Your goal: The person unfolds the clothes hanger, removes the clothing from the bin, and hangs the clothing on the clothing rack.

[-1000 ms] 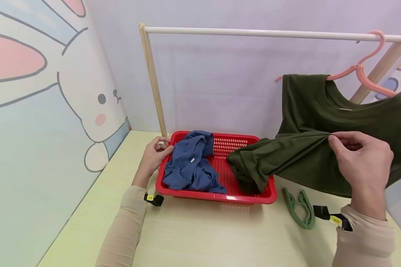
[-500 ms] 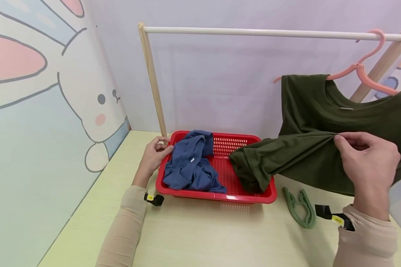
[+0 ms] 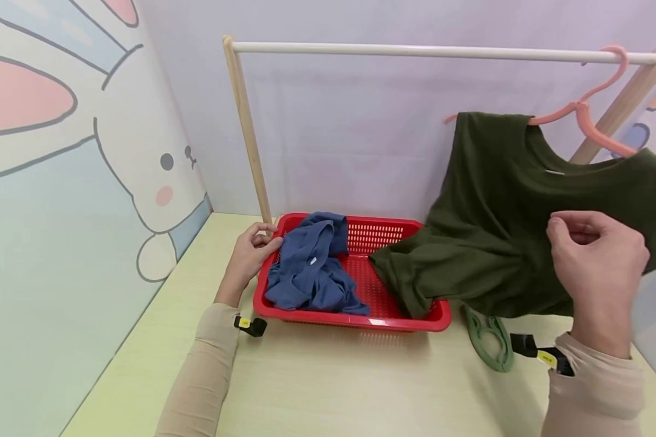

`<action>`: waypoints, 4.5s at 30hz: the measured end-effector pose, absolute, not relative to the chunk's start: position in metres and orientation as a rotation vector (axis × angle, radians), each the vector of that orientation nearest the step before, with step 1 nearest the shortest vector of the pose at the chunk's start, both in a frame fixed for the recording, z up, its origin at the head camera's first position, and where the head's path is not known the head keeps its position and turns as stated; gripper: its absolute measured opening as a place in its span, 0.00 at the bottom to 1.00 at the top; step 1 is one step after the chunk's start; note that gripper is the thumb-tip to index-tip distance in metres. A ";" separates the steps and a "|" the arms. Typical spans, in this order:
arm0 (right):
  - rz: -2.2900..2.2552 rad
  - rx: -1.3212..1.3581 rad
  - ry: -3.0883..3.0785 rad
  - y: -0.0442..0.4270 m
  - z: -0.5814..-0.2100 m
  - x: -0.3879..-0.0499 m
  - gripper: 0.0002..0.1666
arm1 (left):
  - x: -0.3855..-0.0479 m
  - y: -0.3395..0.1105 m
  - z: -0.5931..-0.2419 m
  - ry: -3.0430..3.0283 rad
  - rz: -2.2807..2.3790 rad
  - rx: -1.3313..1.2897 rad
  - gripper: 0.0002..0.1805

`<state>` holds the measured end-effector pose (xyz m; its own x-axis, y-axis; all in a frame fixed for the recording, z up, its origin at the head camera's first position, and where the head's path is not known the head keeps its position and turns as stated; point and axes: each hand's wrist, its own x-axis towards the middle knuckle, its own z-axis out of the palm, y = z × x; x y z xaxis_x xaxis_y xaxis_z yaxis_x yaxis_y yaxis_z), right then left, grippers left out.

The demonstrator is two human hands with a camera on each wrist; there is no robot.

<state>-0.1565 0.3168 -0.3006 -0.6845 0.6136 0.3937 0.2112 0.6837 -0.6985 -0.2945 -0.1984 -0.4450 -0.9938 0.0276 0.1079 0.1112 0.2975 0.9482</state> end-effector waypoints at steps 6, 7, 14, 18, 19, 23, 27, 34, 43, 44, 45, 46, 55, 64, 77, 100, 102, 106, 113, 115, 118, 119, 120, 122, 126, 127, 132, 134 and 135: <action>0.869 -0.571 -2.273 0.313 -0.302 -0.160 0.24 | -0.295 -0.198 -0.446 -2.476 -1.814 -0.121 0.25; 0.870 -0.567 -2.275 0.312 -0.302 -0.160 0.24 | -0.294 -0.199 -0.446 -2.477 -1.813 -0.120 0.25; 0.894 -0.548 -2.314 0.308 -0.301 -0.159 0.23 | -0.296 -0.198 -0.447 -2.473 -1.812 -0.127 0.25; 0.951 -0.490 -2.325 0.309 -0.301 -0.159 0.22 | -0.296 -0.198 -0.446 -2.462 -1.827 -0.141 0.25; 0.954 -0.456 -2.339 0.309 -0.302 -0.159 0.22 | -0.296 -0.199 -0.446 -2.460 -1.830 -0.144 0.25; 0.954 -0.243 -2.426 0.308 -0.308 -0.163 0.24 | -0.296 -0.199 -0.446 -2.455 -1.837 -0.145 0.25; 0.931 0.011 -2.534 0.301 -0.315 -0.169 0.26 | -0.296 -0.199 -0.446 -2.459 -1.839 -0.144 0.26; 0.791 0.324 -2.738 0.282 -0.331 -0.184 0.36 | -0.297 -0.198 -0.445 -2.469 -1.839 -0.134 0.26; 0.751 0.447 -2.925 0.269 -0.370 -0.209 0.37 | -0.298 -0.197 -0.445 -2.465 -1.845 -0.153 0.26; 0.754 0.439 -2.944 0.268 -0.374 -0.210 0.36 | -0.298 -0.197 -0.446 -2.462 -1.853 -0.158 0.26; 0.758 0.428 -2.958 0.268 -0.377 -0.211 0.36 | -0.297 -0.196 -0.446 -2.458 -1.862 -0.165 0.26; 0.763 0.410 -2.970 0.267 -0.380 -0.211 0.35 | -0.297 -0.196 -0.446 -2.457 -1.866 -0.170 0.26; 0.801 0.297 -2.910 0.259 -0.387 -0.219 0.24 | -0.294 -0.196 -0.443 -2.456 -1.845 -0.165 0.25; 0.817 0.256 -2.893 0.252 -0.390 -0.221 0.14 | -0.295 -0.199 -0.446 -2.443 -1.861 -0.155 0.25; 0.801 0.197 -2.699 0.262 -0.383 -0.214 0.08 | -0.296 -0.195 -0.446 -2.451 -1.861 -0.160 0.25; 0.747 -0.203 -2.507 0.317 -0.334 -0.189 0.18 | -0.297 -0.200 -0.448 -2.467 -1.841 -0.139 0.26; 0.739 -0.253 -2.499 0.323 -0.331 -0.187 0.19 | -0.297 -0.200 -0.448 -2.470 -1.841 -0.138 0.26; 0.735 -0.326 -2.469 0.328 -0.327 -0.183 0.19 | -0.296 -0.200 -0.447 -2.471 -1.841 -0.140 0.26; 0.761 -0.386 -2.417 0.331 -0.326 -0.182 0.19 | -0.298 -0.200 -0.447 -2.459 -1.858 -0.144 0.25; 0.765 -0.396 -2.412 0.332 -0.326 -0.183 0.19 | -0.298 -0.200 -0.448 -2.454 -1.863 -0.151 0.24; 0.771 -0.395 -2.410 0.333 -0.327 -0.184 0.19 | -0.298 -0.200 -0.448 -2.450 -1.867 -0.157 0.24; 0.771 -0.400 -2.411 0.333 -0.327 -0.183 0.19 | -0.298 -0.200 -0.448 -2.449 -1.867 -0.157 0.24; 0.773 -0.396 -2.410 0.333 -0.327 -0.183 0.19 | -0.298 -0.200 -0.448 -2.450 -1.865 -0.157 0.24; 0.775 -0.397 -2.408 0.332 -0.327 -0.183 0.19 | -0.297 -0.199 -0.447 -2.448 -1.864 -0.158 0.24; 0.771 -0.405 -2.420 0.329 -0.326 -0.184 0.20 | -0.297 -0.199 -0.447 -2.447 -1.863 -0.158 0.24; 0.769 -0.408 -2.424 0.329 -0.326 -0.184 0.20 | -0.297 -0.199 -0.447 -2.446 -1.864 -0.158 0.24; 0.765 -0.404 -2.432 0.327 -0.325 -0.184 0.20 | -0.297 -0.199 -0.446 -2.443 -1.866 -0.161 0.24; 0.767 -0.403 -2.434 0.326 -0.326 -0.184 0.20 | -0.297 -0.199 -0.446 -2.443 -1.864 -0.164 0.24; 0.768 -0.407 -2.435 0.326 -0.326 -0.184 0.20 | -0.297 -0.199 -0.446 -2.446 -1.860 -0.165 0.24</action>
<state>-0.1843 0.3263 -0.3257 -0.8034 0.4311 0.4107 0.1176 0.7911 -0.6003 -0.2968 -0.1987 -0.4459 -0.9922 0.0465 0.1159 0.1241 0.2641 0.9565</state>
